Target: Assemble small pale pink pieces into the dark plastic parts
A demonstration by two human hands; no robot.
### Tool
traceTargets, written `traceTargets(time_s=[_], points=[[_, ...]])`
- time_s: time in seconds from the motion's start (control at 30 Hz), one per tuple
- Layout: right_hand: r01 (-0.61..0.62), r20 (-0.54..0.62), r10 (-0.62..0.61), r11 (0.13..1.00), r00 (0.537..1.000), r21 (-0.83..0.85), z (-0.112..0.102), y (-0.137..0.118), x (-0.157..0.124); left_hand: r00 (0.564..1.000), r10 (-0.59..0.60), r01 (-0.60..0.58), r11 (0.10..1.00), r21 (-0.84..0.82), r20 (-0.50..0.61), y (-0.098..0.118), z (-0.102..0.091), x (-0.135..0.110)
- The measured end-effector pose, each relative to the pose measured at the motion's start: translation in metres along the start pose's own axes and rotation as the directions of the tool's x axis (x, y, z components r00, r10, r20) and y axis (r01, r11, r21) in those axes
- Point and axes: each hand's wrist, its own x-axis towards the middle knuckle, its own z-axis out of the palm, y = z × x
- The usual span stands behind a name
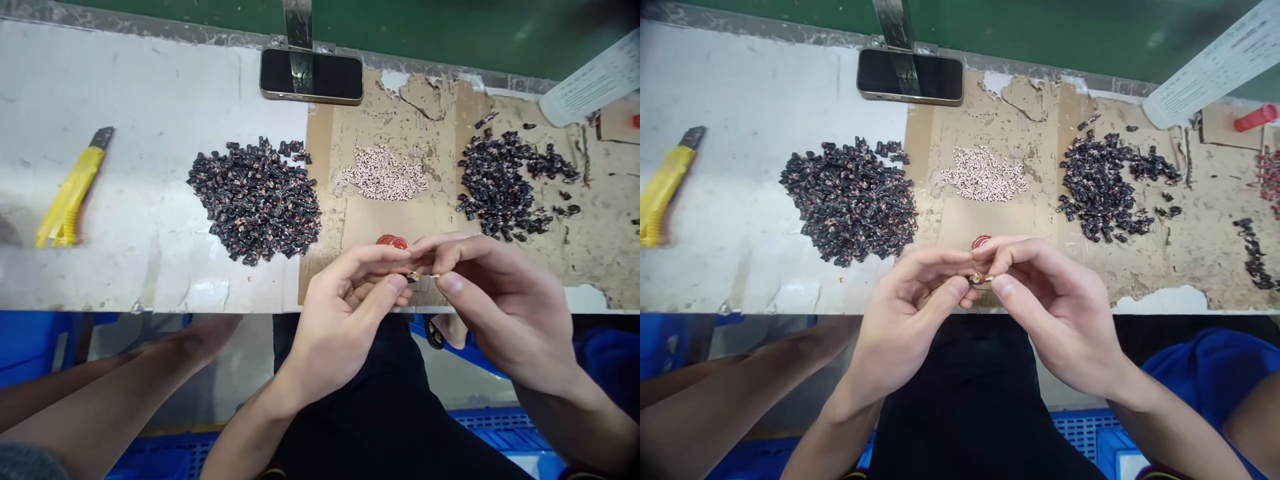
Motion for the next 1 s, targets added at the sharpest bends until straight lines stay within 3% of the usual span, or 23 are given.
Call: traceTargets(time_s=[0.23,0.47,0.7,1.0], points=[[-0.008,0.012,0.008,1.0,1.0,-0.003,0.002,-0.002,0.001,1.0,0.002,-0.003,0.999,0.041,0.013,0.001,-0.001,-0.003],[0.094,0.031,-0.091,0.992,0.995,-0.085,0.003,-0.005,0.004,1.0,0.024,-0.023,0.996,0.092,-0.018,0.001,0.0,-0.005],[0.125,0.063,-0.116,0.977,0.991,-0.174,-0.001,-0.003,0.002,0.999,0.038,-0.034,0.987,0.154,-0.022,0.004,0.0,-0.005],[0.193,0.137,-0.166,0.957,0.977,-0.215,-0.007,-0.004,0.005,0.984,0.179,-0.163,0.919,0.36,-0.013,0.004,-0.001,-0.016]])
